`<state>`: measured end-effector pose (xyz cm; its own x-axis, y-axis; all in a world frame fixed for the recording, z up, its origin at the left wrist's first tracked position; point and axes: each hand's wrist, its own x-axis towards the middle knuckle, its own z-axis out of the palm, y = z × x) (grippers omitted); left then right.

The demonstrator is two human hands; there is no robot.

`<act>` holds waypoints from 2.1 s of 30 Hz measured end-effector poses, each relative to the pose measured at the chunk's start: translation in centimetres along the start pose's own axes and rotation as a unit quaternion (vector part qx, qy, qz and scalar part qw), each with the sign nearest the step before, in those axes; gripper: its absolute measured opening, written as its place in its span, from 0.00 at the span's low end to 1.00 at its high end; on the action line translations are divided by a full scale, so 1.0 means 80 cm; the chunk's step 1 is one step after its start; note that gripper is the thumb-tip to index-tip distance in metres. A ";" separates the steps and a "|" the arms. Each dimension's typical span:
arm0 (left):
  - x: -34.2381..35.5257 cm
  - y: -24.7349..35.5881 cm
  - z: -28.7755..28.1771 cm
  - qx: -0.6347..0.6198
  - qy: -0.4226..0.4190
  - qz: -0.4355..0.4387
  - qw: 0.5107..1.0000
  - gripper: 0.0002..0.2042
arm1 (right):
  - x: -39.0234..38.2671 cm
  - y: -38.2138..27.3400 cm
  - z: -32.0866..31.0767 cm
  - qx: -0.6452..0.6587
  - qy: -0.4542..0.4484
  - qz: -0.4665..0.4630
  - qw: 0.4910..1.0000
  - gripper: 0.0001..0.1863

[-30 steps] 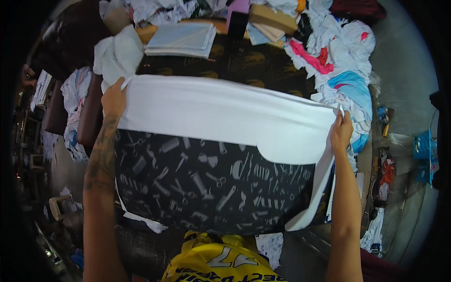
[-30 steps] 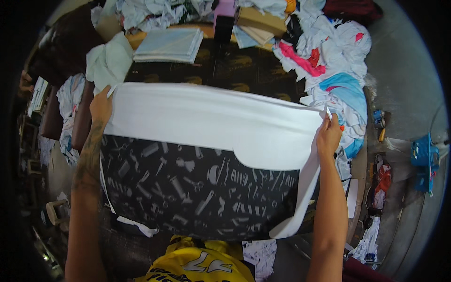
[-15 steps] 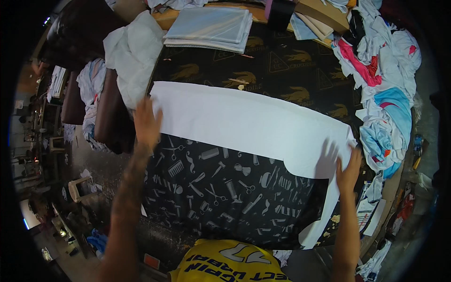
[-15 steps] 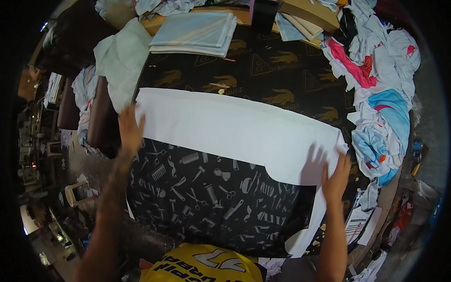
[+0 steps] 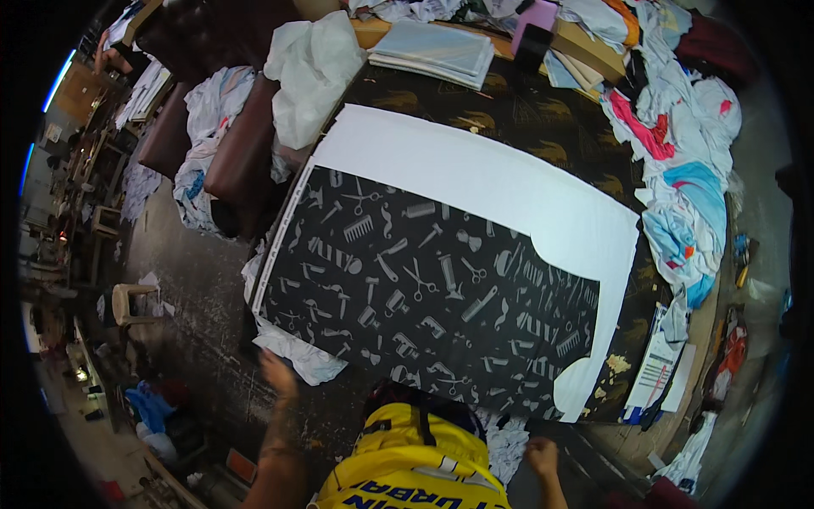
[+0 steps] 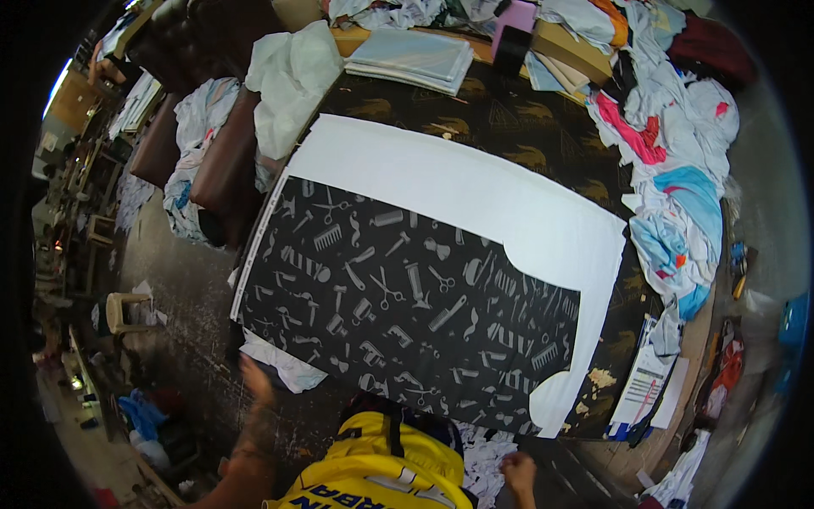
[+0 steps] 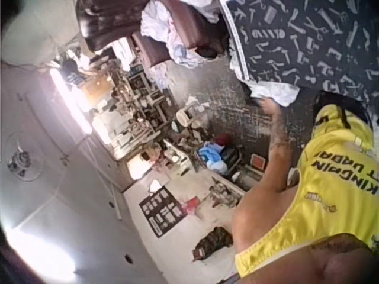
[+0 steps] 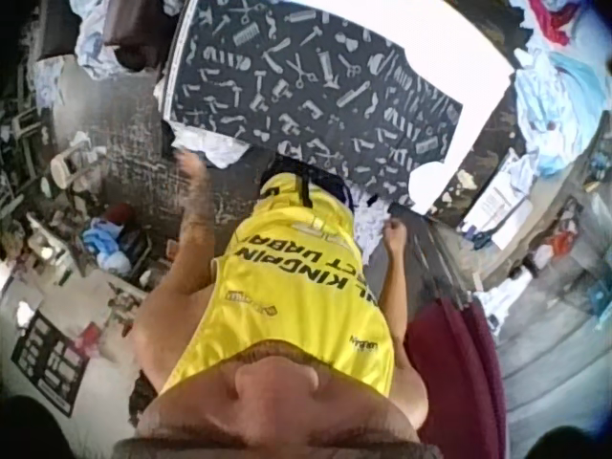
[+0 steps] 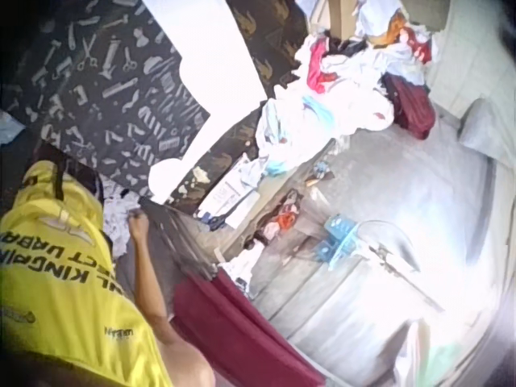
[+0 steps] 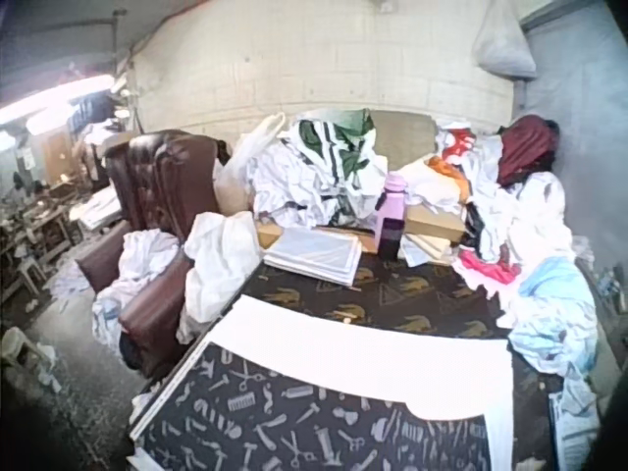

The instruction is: The person places a white sheet of fabric on a table, smooths it, and uses shears to cut it into smaller pieces. The person repeats this process with multiple sheets, cutting and stacking the pieces on the table.

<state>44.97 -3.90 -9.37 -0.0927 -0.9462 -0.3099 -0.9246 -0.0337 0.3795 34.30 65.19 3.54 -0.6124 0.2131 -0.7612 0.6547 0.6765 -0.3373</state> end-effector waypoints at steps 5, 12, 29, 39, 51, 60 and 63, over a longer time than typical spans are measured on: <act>-0.133 -0.031 0.283 -0.757 -0.507 -0.122 0.394 0.61 | 0.167 0.095 0.136 0.416 0.119 -0.015 0.902 0.13; -0.089 -0.061 0.176 -0.658 -0.277 -0.350 0.607 0.32 | 0.079 0.101 0.091 0.229 0.065 -0.050 0.970 0.15; 0.032 0.578 -0.071 -0.150 -0.397 0.300 0.855 0.12 | -0.046 -0.321 -0.326 -0.015 0.193 -0.304 0.933 0.11; 0.085 0.705 0.124 -0.097 -0.160 0.458 0.869 0.13 | 0.214 -0.379 -0.288 0.104 0.243 -0.264 0.928 0.18; 0.097 0.770 0.152 -0.037 -0.118 0.441 0.889 0.14 | 0.338 -0.417 -0.275 0.043 0.331 -0.209 0.919 0.19; -0.107 0.708 0.146 -0.049 -0.086 0.541 0.835 0.29 | 0.275 -0.383 -0.264 -0.045 0.442 -0.330 0.833 0.12; -0.275 0.650 0.170 -0.050 -0.196 0.727 0.656 0.28 | 0.181 -0.306 -0.210 -0.162 0.400 -0.326 0.841 0.08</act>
<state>-6.13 19.52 5.32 -0.9561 0.1531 0.2498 0.2733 0.7732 0.5722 1.95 63.53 10.07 -0.9814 0.0413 0.1877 -0.0116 0.9622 -0.2721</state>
